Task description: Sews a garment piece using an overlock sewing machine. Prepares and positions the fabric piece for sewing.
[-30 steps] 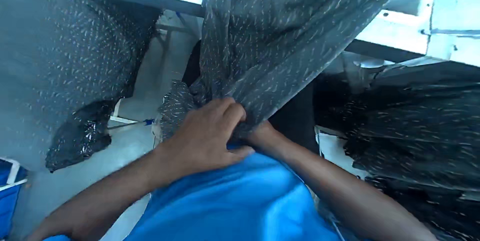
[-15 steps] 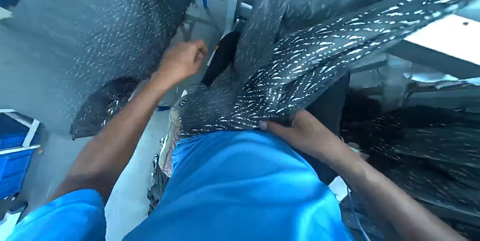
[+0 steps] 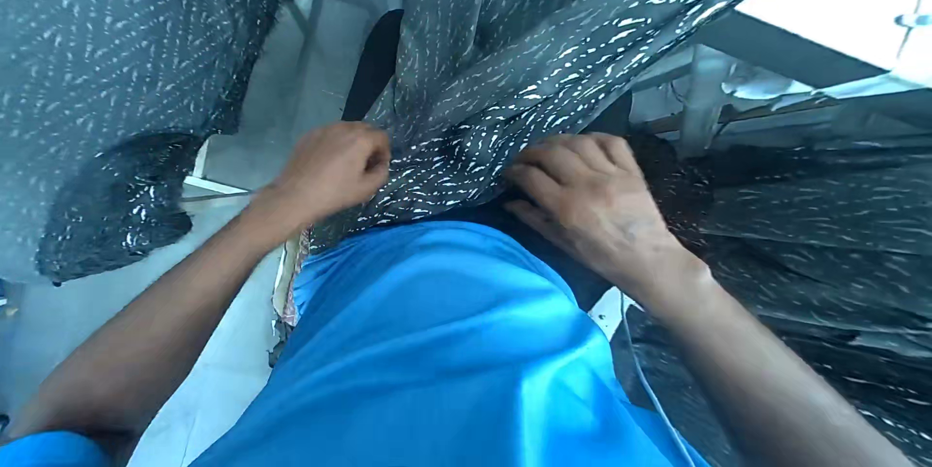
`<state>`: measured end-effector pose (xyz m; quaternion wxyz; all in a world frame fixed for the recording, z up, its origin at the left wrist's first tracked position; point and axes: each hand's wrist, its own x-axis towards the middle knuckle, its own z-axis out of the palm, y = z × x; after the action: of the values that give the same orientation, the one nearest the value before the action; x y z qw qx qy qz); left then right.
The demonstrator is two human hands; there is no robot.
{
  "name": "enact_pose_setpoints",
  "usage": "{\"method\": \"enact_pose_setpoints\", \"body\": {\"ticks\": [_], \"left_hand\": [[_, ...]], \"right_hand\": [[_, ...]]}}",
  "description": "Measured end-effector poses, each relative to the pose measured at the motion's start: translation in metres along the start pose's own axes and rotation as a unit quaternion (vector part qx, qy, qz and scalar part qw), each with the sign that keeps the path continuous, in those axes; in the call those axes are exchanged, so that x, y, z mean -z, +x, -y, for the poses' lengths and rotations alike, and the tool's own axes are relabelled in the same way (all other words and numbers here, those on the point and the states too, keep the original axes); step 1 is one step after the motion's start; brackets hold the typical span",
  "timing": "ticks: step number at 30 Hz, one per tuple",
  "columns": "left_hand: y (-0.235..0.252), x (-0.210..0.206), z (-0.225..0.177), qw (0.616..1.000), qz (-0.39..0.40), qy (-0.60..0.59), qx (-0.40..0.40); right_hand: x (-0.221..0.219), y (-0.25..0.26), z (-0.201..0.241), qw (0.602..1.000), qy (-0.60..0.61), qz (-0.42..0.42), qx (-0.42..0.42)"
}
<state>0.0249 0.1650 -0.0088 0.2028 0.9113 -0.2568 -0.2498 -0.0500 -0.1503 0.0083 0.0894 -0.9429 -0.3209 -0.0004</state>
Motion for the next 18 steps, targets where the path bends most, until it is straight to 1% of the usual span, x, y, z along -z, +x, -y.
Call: {"method": "enact_pose_setpoints", "body": {"ticks": [2, 3, 5, 6, 7, 8, 9, 10, 11, 12, 13, 14, 16, 18], "left_hand": [[0.001, 0.005, 0.018, 0.988, -0.004, -0.146, 0.041], [-0.001, 0.009, 0.025, 0.971, -0.020, -0.226, 0.068], [-0.012, 0.027, 0.033, 0.921, -0.092, -0.363, 0.108], [-0.020, 0.042, 0.035, 0.896, -0.130, -0.410, 0.113], [-0.031, 0.060, 0.037, 0.884, -0.166, -0.424, 0.104], [-0.042, 0.077, 0.039, 0.891, -0.195, -0.403, 0.081], [-0.053, 0.094, 0.040, 0.913, -0.218, -0.341, 0.050], [-0.063, 0.112, 0.039, 0.940, -0.236, -0.247, 0.023], [-0.072, 0.127, 0.036, 0.959, -0.253, -0.129, 0.009], [-0.079, 0.136, 0.032, 0.962, -0.273, -0.020, 0.007], [-0.084, 0.138, 0.030, 0.954, -0.294, 0.061, 0.006], [-0.089, 0.137, 0.031, 0.941, -0.320, 0.112, 0.013], [-0.097, 0.124, 0.039, 0.915, -0.375, 0.142, 0.038], [-0.101, 0.114, 0.053, 0.904, -0.405, 0.136, 0.034]], "right_hand": [[-0.024, 0.019, 0.000, 0.998, -0.011, 0.007, 0.060], [-0.034, 0.031, 0.003, 0.996, -0.010, 0.005, 0.085], [-0.039, 0.062, 0.016, 0.992, 0.004, -0.015, 0.127], [-0.033, 0.079, 0.026, 0.989, 0.020, -0.027, 0.143], [-0.024, 0.096, 0.040, 0.986, 0.035, -0.040, 0.160], [-0.013, 0.111, 0.058, 0.981, 0.051, -0.053, 0.179], [-0.001, 0.125, 0.078, 0.976, 0.059, -0.068, 0.199], [0.010, 0.137, 0.098, 0.969, 0.064, -0.090, 0.221], [0.020, 0.146, 0.117, 0.960, 0.071, -0.112, 0.245], [0.027, 0.152, 0.136, 0.951, 0.080, -0.129, 0.268], [0.031, 0.156, 0.152, 0.943, 0.088, -0.140, 0.287], [0.033, 0.158, 0.165, 0.938, 0.090, -0.143, 0.303], [0.030, 0.163, 0.182, 0.935, 0.096, -0.129, 0.316], [0.029, 0.167, 0.193, 0.936, 0.131, -0.093, 0.312]]}}
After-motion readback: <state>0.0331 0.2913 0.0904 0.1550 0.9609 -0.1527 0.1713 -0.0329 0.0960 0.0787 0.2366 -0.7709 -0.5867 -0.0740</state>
